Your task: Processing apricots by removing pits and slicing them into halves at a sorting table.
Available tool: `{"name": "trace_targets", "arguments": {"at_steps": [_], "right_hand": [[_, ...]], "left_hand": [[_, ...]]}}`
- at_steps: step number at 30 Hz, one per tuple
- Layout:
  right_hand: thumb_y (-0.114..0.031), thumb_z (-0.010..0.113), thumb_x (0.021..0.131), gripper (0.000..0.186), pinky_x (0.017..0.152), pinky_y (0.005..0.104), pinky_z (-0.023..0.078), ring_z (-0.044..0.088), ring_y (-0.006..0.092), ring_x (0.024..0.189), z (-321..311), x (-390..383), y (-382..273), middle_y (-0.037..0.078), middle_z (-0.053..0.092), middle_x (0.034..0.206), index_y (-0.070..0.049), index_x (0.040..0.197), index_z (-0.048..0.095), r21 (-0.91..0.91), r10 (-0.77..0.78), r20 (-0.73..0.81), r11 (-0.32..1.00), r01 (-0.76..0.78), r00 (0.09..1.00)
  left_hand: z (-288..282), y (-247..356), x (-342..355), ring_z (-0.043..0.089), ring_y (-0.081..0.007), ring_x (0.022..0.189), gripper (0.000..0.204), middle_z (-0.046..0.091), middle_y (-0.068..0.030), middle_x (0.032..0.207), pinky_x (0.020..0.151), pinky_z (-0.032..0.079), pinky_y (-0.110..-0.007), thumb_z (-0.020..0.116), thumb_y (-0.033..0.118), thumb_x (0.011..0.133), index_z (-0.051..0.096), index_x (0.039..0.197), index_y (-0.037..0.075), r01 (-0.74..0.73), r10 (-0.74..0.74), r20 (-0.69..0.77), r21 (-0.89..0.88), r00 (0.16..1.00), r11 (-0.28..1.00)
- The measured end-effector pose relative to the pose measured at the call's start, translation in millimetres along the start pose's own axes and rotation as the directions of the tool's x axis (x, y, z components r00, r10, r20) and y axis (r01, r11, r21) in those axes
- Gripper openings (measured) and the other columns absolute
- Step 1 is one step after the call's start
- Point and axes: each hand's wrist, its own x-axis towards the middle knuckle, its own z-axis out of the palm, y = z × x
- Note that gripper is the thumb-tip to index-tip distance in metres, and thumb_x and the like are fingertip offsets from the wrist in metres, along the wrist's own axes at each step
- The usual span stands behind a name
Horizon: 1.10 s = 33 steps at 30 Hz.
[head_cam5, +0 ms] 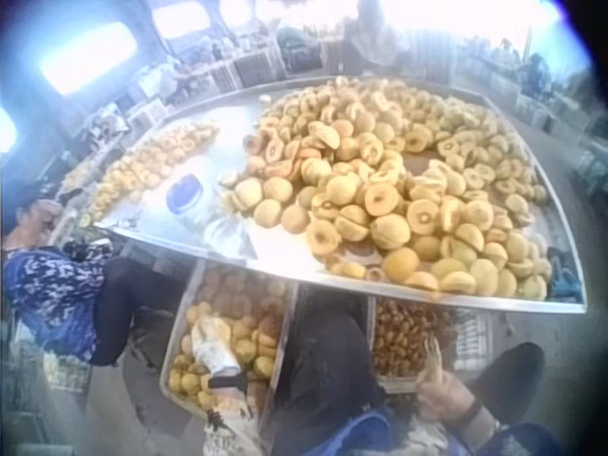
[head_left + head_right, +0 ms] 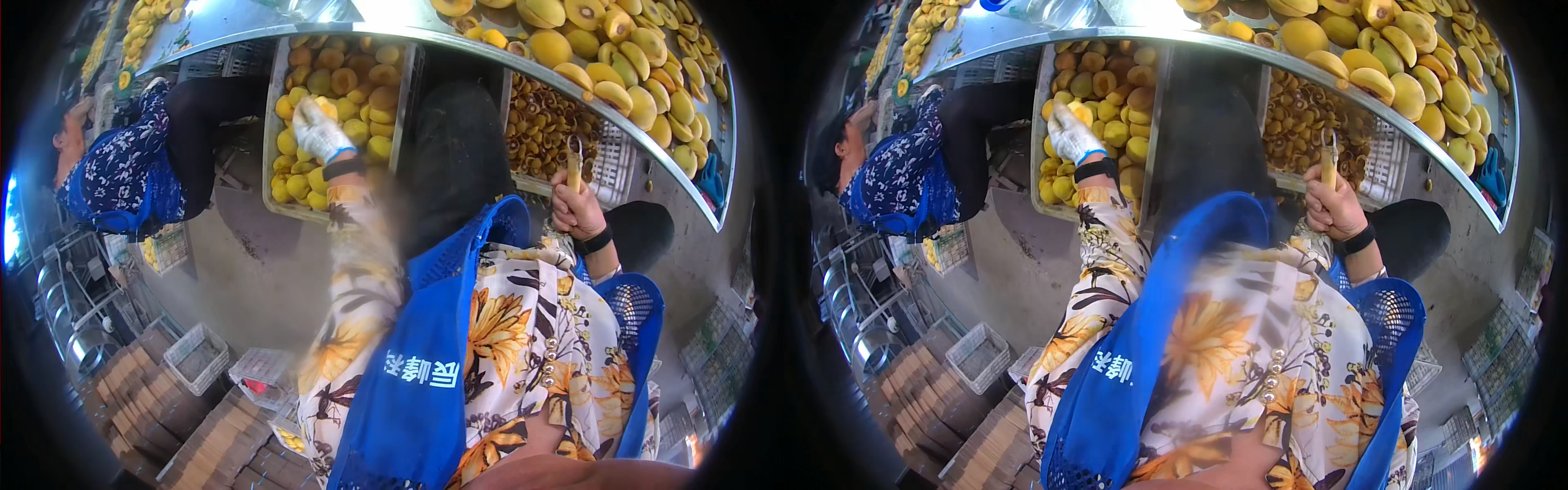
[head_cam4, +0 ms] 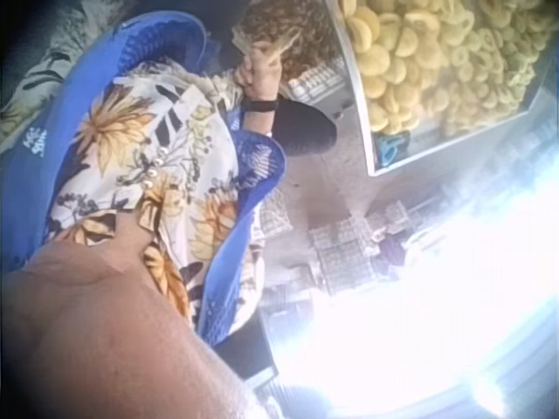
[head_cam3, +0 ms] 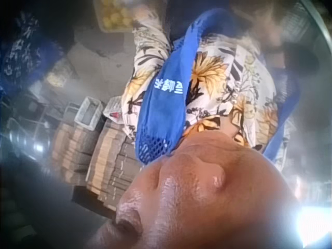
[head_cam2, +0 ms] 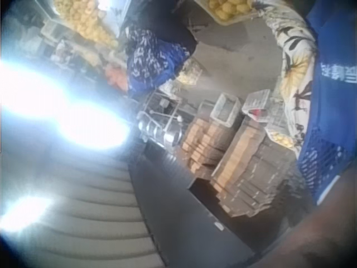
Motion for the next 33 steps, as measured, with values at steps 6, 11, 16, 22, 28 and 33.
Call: {"name": "trace_targets", "arguments": {"at_steps": [6,11,16,22,28,33], "right_hand": [[-0.009,0.050,0.085,0.016,0.030,0.0201,0.025,0.027,0.0056,0.032,11.1,2.9,0.1,0.001,0.041,0.056,-0.007,0.099,0.044,-0.113,0.054,-0.070,0.992,-0.062,0.996],[-0.009,0.051,0.084,0.017,0.030,0.0207,0.025,0.028,0.0064,0.032,13.0,5.6,1.9,0.002,0.041,0.056,-0.006,0.099,0.043,-0.231,0.099,-0.157,0.964,-0.134,0.983],[-0.011,0.051,0.085,0.016,0.030,0.0206,0.026,0.029,0.0062,0.032,35.4,17.4,-1.7,0.001,0.041,0.057,-0.006,0.098,0.043,-0.297,0.149,-0.097,0.940,-0.171,0.984],[-0.010,0.051,0.083,0.017,0.030,0.0205,0.026,0.029,0.0070,0.032,35.3,10.5,-5.8,0.002,0.040,0.055,-0.006,0.098,0.043,-0.310,0.108,-0.210,0.935,-0.171,0.972],[-0.009,0.053,0.083,0.017,0.030,0.0213,0.026,0.031,0.0077,0.032,28.9,10.9,-0.1,0.002,0.042,0.055,-0.005,0.097,0.043,-0.330,0.046,-0.320,0.931,-0.157,0.946],[-0.009,0.053,0.083,0.017,0.030,0.0217,0.026,0.031,0.0077,0.032,31.1,12.2,1.7,0.002,0.042,0.055,-0.005,0.097,0.044,-0.379,0.058,-0.325,0.907,-0.186,0.944]], "left_hand": [[-32.9,-27.2,7.7,0.055,-0.0238,0.087,0.057,0.054,-0.0122,0.100,0.073,0.049,-0.036,0.063,0.037,0.077,0.044,0.113,-0.003,0.628,-0.675,0.108,-0.496,0.730,0.600],[-69.1,-51.0,-20.7,0.054,-0.0237,0.078,0.049,0.056,-0.0107,0.094,0.070,0.047,-0.038,0.035,0.051,0.088,0.047,0.107,0.008,0.523,-0.471,0.300,-0.124,0.830,0.843],[-192.5,-178.3,90.4,0.052,-0.0276,0.098,0.051,0.052,-0.0187,0.110,0.088,0.043,-0.032,0.054,0.011,0.081,0.034,0.125,-0.005,-0.109,0.066,0.169,0.256,0.983,0.961],[-92.7,-30.5,85.9,0.052,-0.0245,0.105,0.048,0.056,-0.0176,0.111,0.092,0.039,-0.046,0.041,0.047,0.087,0.050,0.118,0.011,0.362,-0.359,0.095,-0.443,0.929,0.820],[-60.4,-24.9,85.4,0.056,-0.0265,0.091,0.045,0.057,-0.0134,0.104,0.081,0.045,-0.037,0.045,0.039,0.087,0.052,0.108,0.000,0.323,-0.335,0.077,-0.531,0.939,0.784],[-49.1,-47.5,104.1,0.056,-0.0319,0.088,0.046,0.057,-0.0172,0.101,0.080,0.045,-0.036,0.061,0.032,0.078,0.054,0.106,-0.003,-0.126,0.179,-0.177,0.272,0.968,0.954]]}}
